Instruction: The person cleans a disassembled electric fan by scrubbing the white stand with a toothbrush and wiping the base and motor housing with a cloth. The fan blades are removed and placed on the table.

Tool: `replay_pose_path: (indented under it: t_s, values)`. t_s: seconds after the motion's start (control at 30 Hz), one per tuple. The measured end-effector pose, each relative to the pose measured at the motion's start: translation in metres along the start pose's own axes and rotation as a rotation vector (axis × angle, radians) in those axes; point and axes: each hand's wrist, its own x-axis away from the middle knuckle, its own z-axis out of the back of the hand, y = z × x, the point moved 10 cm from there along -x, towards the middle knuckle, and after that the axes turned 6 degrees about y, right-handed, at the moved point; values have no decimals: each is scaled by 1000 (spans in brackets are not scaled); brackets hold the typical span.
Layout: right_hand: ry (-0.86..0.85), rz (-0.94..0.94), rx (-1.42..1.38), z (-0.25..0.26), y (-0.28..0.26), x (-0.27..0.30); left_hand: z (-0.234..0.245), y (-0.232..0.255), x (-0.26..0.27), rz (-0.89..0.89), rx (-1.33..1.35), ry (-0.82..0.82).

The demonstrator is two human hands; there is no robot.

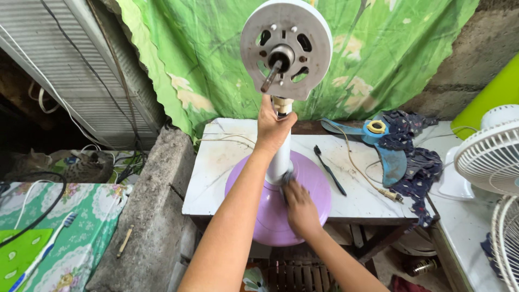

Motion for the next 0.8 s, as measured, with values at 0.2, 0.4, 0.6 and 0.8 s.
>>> replay_pose_path:
  t_s: [0.2,0.4,0.6,0.8]
  values:
    - [-145,-682,-284,-32,118,-9,3,13,5,-34,18,60]
    - [-348,-500,-278,-109,130,-82,3,1,3,65,-39,40]
    - [-113,-339,-119,-29,61,-25,4,16,11,-59,-79,54]
    - [-432,-831,-255,-4,64,30,1,6,9,36,-48,3]
